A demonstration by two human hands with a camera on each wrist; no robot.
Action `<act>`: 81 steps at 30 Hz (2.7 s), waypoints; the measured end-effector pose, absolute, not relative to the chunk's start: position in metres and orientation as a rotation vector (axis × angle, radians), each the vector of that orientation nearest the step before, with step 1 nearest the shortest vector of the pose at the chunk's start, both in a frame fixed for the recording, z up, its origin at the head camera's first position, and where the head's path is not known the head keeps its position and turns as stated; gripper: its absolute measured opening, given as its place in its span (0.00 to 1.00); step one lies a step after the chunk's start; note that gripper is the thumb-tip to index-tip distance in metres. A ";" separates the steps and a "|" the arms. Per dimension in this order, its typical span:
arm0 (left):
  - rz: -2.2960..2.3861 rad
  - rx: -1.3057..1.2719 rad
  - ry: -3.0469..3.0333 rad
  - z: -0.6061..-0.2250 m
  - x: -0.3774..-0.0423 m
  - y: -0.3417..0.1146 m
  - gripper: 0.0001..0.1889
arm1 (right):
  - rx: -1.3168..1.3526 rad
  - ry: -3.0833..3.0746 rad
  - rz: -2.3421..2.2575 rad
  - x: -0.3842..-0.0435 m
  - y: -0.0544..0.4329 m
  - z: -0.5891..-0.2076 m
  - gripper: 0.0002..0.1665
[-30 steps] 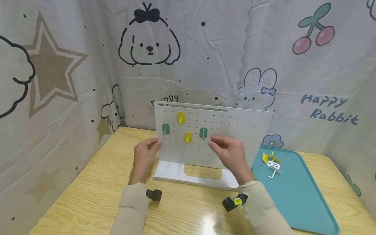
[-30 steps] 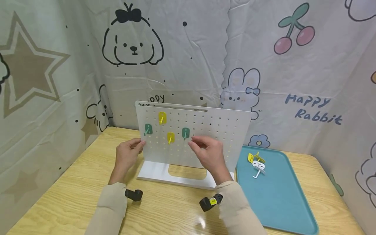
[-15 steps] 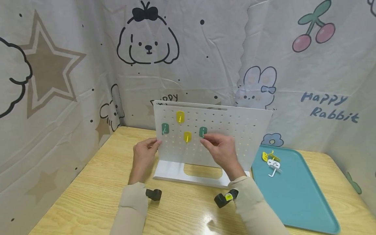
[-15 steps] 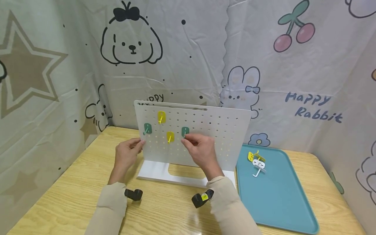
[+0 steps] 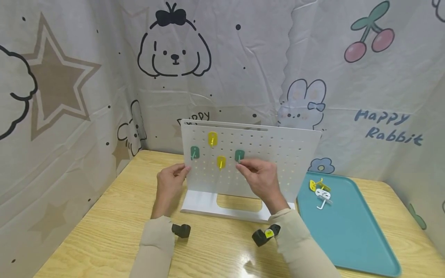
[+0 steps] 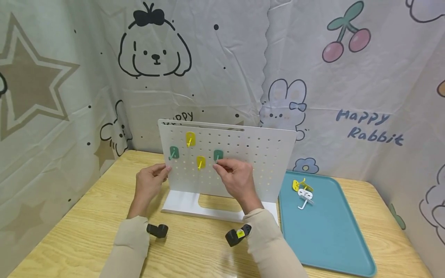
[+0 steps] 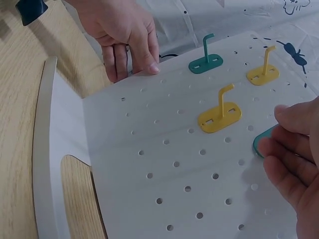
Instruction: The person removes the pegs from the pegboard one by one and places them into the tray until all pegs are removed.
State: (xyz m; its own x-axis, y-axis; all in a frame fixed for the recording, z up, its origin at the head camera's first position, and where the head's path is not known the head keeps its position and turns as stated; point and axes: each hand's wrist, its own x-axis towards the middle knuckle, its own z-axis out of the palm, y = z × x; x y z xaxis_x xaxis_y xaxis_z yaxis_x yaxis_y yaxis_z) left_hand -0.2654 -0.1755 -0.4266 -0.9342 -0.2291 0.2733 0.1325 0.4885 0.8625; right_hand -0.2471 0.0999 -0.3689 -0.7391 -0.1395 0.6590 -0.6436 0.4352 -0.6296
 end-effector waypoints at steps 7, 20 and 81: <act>-1.407 0.058 -2.383 -0.426 -0.266 -0.175 0.15 | 0.668 -2.154 1.186 -0.242 0.109 -0.366 0.04; -1.434 0.062 -2.384 -0.427 -0.264 -0.175 0.15 | 0.538 -2.243 1.100 -0.223 0.151 -0.372 0.06; -1.441 0.053 -2.376 -0.428 -0.265 -0.177 0.15 | -0.080 -2.805 0.745 -0.231 0.330 -0.418 0.24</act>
